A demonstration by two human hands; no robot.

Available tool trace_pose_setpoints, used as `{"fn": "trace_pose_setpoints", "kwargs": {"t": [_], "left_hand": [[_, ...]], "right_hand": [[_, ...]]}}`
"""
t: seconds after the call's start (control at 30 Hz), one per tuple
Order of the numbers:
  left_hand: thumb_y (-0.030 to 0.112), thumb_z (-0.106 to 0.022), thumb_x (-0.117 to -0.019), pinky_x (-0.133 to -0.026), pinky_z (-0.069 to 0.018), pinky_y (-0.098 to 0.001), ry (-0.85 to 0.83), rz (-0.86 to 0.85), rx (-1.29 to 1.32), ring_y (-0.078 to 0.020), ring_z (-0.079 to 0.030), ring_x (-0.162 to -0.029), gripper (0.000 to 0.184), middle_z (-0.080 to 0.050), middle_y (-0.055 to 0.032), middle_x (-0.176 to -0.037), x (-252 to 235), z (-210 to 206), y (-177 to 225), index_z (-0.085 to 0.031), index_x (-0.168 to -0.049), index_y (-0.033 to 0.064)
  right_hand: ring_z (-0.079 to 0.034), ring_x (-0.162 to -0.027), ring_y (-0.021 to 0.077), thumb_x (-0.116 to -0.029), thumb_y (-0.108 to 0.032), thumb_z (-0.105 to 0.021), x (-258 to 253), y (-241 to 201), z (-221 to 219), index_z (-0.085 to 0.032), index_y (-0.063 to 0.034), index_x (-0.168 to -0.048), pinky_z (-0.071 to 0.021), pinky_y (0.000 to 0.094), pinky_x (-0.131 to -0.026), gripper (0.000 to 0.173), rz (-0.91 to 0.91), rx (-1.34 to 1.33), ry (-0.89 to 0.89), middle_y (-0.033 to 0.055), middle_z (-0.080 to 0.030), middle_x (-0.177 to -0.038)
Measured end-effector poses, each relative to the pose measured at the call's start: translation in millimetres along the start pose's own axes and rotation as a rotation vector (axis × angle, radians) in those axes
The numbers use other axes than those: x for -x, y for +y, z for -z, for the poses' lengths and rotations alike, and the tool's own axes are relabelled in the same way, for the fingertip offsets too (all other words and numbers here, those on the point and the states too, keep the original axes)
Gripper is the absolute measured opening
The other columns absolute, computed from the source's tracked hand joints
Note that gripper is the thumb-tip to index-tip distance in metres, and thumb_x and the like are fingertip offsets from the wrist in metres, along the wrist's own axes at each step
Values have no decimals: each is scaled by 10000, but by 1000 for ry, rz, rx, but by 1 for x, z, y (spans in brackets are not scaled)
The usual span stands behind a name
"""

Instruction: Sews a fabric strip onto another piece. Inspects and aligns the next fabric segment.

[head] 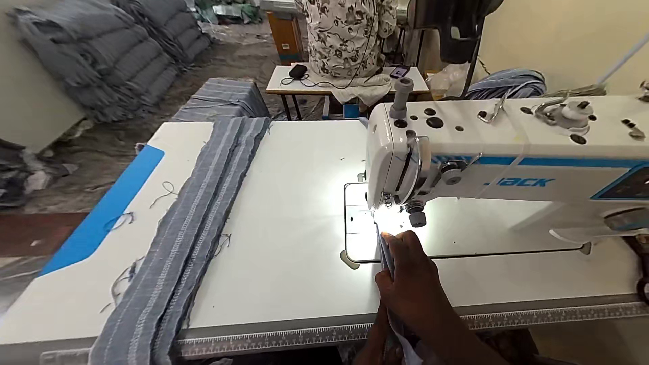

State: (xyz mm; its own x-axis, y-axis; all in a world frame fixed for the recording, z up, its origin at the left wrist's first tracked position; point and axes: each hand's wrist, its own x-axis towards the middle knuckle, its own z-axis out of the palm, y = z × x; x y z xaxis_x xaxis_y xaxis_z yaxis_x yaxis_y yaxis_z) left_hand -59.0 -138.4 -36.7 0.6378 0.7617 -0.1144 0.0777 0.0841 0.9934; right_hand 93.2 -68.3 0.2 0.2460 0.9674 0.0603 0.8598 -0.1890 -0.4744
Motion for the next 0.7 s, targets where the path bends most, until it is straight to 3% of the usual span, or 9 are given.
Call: {"fn": "trace_pose_setpoints", "kwargs": {"t": [0.07, 0.17, 0.33, 0.47, 0.57, 0.7], "left_hand": [[37, -443, -1067, -1215, -355, -310, -4, 30, -11, -169, -389, -1485, 650, -247, -256, -1649, 2, 0, 3, -81, -1580, -132], [29, -475, -1038, -1143, -434, -270, 39, 90, -15, -108, -504, -1384, 646, -409, -218, -1573, 2, -1, 12, -145, -1571, -129], [55, -431, -1079, -1190, -400, -317, 18, 31, -23, -158, -460, -1434, 614, -339, -240, -1611, 2, -1, 3, -122, -1577, -127], [1, -462, -1038, -1197, -383, -325, 23, 11, 0, -171, -456, -1435, 654, -364, -251, -1592, 2, -1, 0, -115, -1575, -136], [15, -442, -1058, -1172, -418, -303, 35, 25, -15, -137, -490, -1406, 625, -391, -225, -1586, 1, -1, 0, -125, -1580, -119], [37, -440, -1065, -1163, -433, -303, 22, 36, -47, -138, -481, -1418, 630, -321, -220, -1629, 2, -1, -1, -122, -1591, -102]], "right_hand": [[-637, -968, 208, -803, -163, -768, 1, 0, 2, -610, -73, -1402, -574, 350, -763, 626, 2, 1, -23, 94, -571, -1210], [-645, -969, 208, -810, -162, -769, 2, -1, 4, -610, -60, -1401, -577, 352, -785, 620, 13, 8, -29, 97, -585, -1206], [-646, -921, 197, -787, -144, -770, 2, 3, -1, -634, -62, -1376, -576, 341, -731, 609, 52, 1, 26, 94, -594, -1173], [-642, -934, 189, -791, -147, -770, 1, 3, -2, -636, -70, -1374, -576, 336, -739, 603, 57, -11, 37, 81, -589, -1166], [-635, -947, 192, -799, -158, -760, 2, 4, 0, -637, -72, -1369, -570, 341, -749, 590, 52, -10, 15, 77, -587, -1163], [-638, -923, 197, -795, -150, -776, 1, 5, -2, -642, -63, -1365, -572, 339, -724, 592, 67, -6, 30, 84, -587, -1152]]}}
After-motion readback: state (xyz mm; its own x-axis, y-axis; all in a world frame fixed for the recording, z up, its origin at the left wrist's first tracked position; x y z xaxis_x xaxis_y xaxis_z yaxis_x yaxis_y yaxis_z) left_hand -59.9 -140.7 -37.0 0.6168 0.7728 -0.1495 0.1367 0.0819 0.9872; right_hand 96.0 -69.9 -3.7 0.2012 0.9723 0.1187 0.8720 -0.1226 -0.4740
